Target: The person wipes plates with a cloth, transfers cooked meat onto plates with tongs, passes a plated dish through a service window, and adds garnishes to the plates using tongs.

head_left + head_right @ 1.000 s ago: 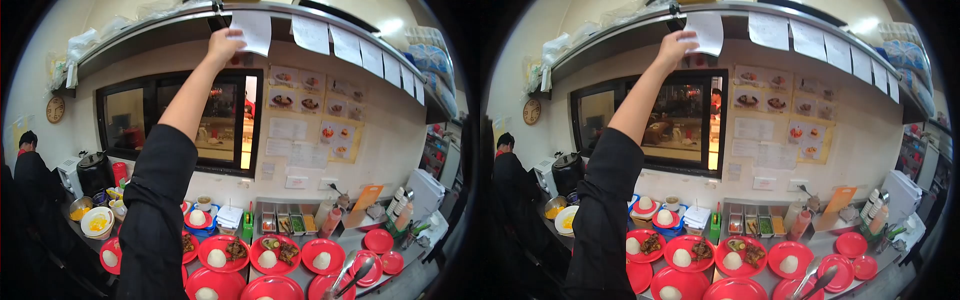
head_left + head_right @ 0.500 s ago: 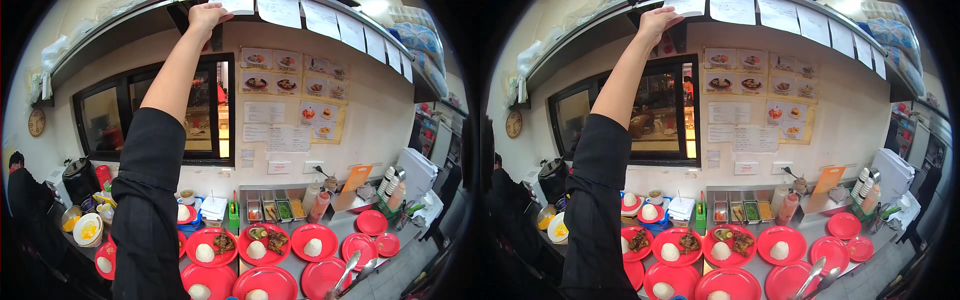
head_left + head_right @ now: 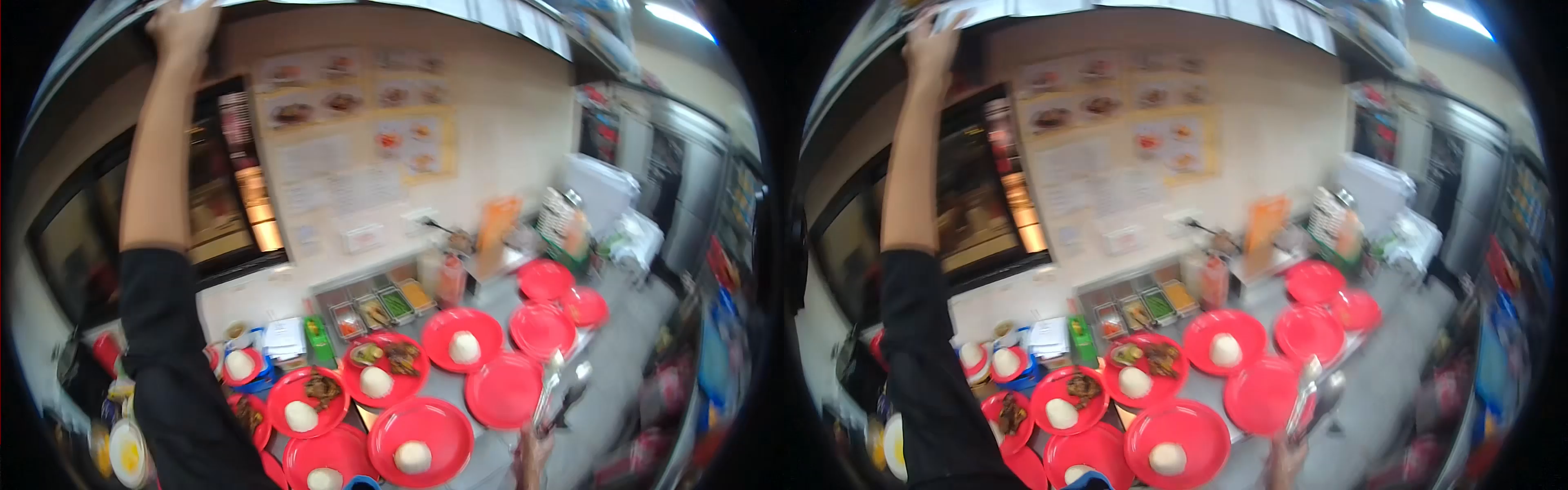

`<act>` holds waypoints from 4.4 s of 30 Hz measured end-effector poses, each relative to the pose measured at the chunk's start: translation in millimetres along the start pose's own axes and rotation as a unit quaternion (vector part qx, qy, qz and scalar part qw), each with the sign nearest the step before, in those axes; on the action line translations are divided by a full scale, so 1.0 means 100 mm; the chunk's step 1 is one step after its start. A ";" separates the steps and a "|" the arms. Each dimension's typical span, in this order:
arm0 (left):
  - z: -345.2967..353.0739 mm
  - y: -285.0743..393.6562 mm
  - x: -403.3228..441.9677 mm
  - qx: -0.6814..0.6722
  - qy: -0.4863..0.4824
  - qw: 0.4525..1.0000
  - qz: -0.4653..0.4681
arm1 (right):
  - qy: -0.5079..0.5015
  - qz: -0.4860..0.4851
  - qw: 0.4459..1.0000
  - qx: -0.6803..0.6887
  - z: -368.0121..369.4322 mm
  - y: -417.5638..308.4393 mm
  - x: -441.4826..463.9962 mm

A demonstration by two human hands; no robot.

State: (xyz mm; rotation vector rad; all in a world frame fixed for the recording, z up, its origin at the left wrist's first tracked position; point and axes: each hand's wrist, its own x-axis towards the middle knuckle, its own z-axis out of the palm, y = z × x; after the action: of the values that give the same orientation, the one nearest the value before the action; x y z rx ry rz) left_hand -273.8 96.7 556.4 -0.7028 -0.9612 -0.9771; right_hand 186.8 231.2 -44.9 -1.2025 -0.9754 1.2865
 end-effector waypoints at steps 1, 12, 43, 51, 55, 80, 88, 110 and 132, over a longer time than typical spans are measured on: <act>-0.12 0.11 -0.13 -0.015 0.022 1.000 0.012 | -0.016 0.017 1.000 -0.018 -0.03 -0.13 -0.15; -1.86 1.97 -2.61 -0.703 -0.304 0.598 0.235 | 0.320 -0.047 0.937 -0.132 -1.37 -0.72 -1.96; -5.30 6.30 -2.51 -0.793 -0.585 0.139 0.098 | 0.566 0.410 0.344 -0.627 -6.07 -1.78 -6.57; -5.45 6.17 -3.63 -0.648 -0.741 0.113 0.136 | 0.451 0.165 0.501 -0.720 -5.76 -1.47 -4.60; -5.55 6.08 -4.18 -0.587 -0.786 0.104 0.165 | 0.204 0.055 0.707 -0.675 -5.29 -0.98 -3.22; -4.03 6.10 -5.77 -0.419 -0.866 0.230 -0.147 | -0.226 -0.227 0.744 -0.586 -3.38 -0.67 1.00; -4.17 6.39 -6.47 -0.210 -0.938 0.140 -0.236 | -0.223 -0.317 0.745 -0.543 -3.48 -0.86 2.72; -2.80 6.10 -9.04 0.141 0.037 0.309 -0.940 | -0.284 -0.245 0.743 -0.554 -2.28 -1.03 5.25; -1.16 7.56 -8.83 0.109 -0.238 0.207 -0.943 | -0.432 -0.425 0.617 -0.502 3.31 -0.63 7.86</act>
State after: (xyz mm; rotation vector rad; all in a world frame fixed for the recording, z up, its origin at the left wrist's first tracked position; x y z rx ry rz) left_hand 248.7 623.8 -345.3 1.2895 -2.4749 -2.6212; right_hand -63.6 1048.2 -16.1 -0.5008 -2.8172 0.3451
